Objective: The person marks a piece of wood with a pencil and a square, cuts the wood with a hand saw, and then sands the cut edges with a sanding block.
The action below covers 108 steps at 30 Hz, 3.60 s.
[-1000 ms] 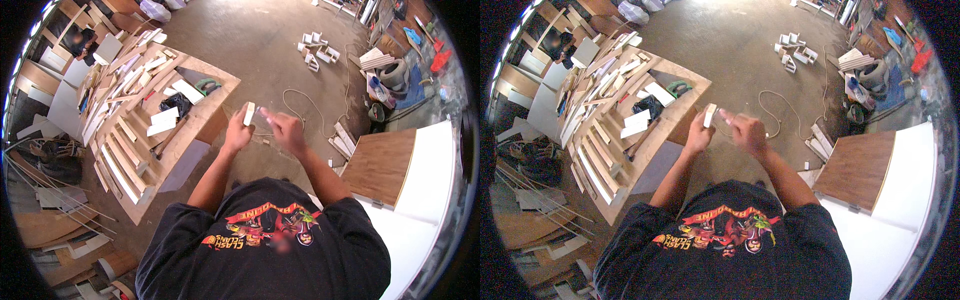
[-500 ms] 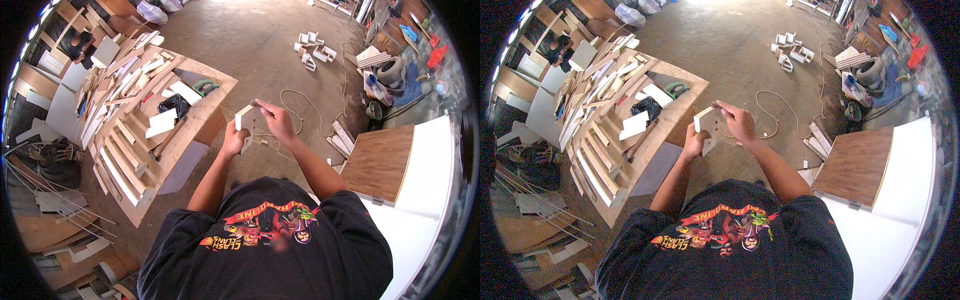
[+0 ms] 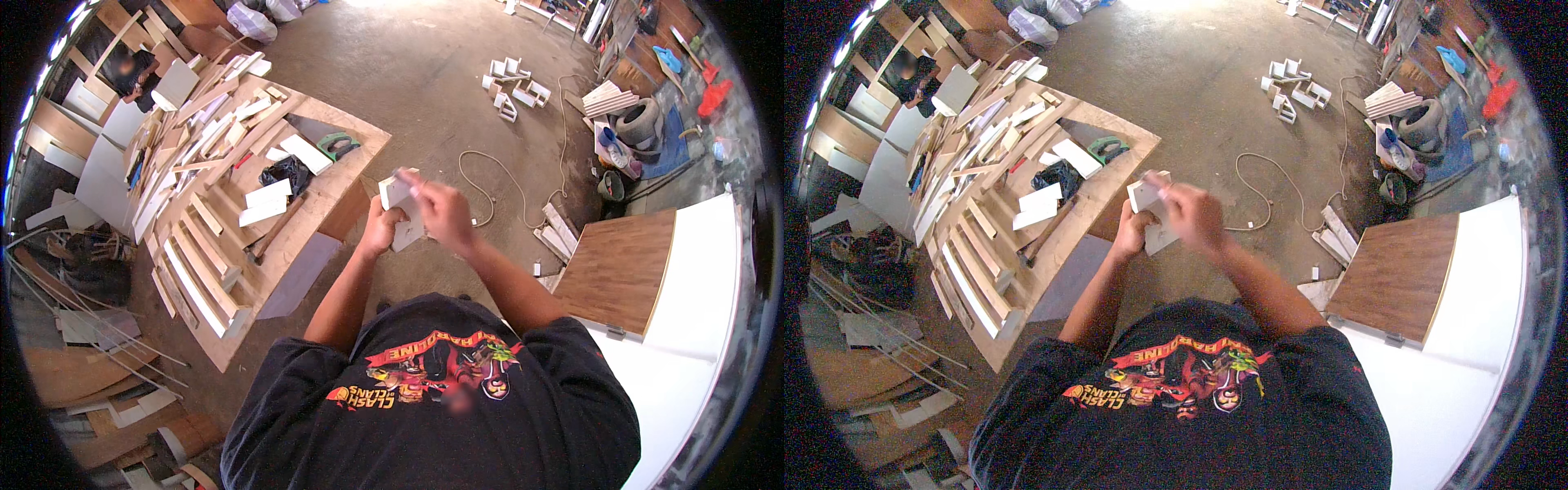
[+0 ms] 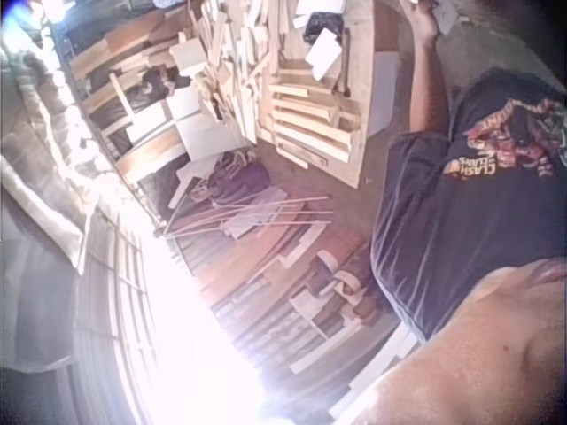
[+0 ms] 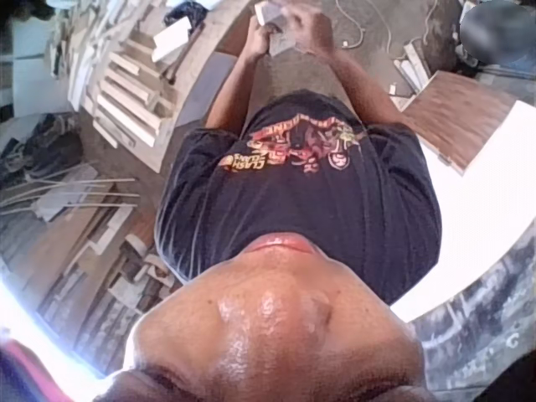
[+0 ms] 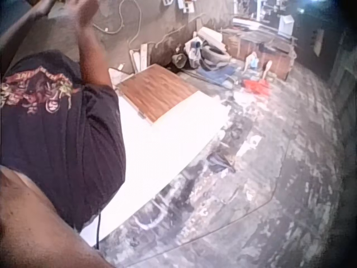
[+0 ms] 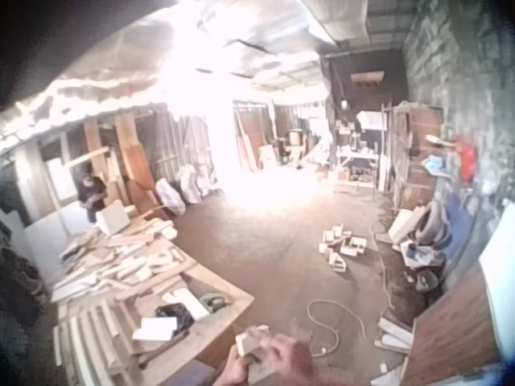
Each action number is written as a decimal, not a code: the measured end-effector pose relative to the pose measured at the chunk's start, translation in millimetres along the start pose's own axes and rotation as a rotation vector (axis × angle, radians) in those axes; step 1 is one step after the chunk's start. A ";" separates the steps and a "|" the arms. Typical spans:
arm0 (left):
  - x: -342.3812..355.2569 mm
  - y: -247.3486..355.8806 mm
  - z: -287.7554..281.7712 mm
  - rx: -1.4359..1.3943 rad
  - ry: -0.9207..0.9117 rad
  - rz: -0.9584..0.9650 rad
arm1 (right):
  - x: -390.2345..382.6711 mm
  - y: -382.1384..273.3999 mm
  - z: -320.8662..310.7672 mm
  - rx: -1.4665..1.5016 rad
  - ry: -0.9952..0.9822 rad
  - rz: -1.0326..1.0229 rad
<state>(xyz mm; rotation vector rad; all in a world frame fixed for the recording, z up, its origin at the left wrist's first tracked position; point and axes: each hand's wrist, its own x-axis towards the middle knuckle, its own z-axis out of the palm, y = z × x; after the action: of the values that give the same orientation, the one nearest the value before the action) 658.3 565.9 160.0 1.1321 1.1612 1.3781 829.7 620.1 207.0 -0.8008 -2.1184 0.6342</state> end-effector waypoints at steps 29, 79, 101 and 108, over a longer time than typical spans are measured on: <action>4.0 0.0 18.8 -0.253 0.013 -0.183 | 18.7 14.8 -50.6 -0.019 -0.001 0.171; 6.9 4.6 13.7 0.189 -0.210 -0.017 | 13.5 1.1 -51.4 0.070 -0.175 -0.020; 3.3 1.7 17.1 0.058 -0.068 -0.033 | -5.6 -2.2 -44.8 0.040 -0.050 0.035; 7.5 7.4 20.7 0.167 0.014 0.113 | -2.0 -16.9 -47.9 -0.053 0.054 0.106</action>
<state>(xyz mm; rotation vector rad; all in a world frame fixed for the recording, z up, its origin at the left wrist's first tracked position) 677.2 574.7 170.1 1.3256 1.2569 1.3968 863.3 615.4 244.9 -0.9541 -2.0616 0.6064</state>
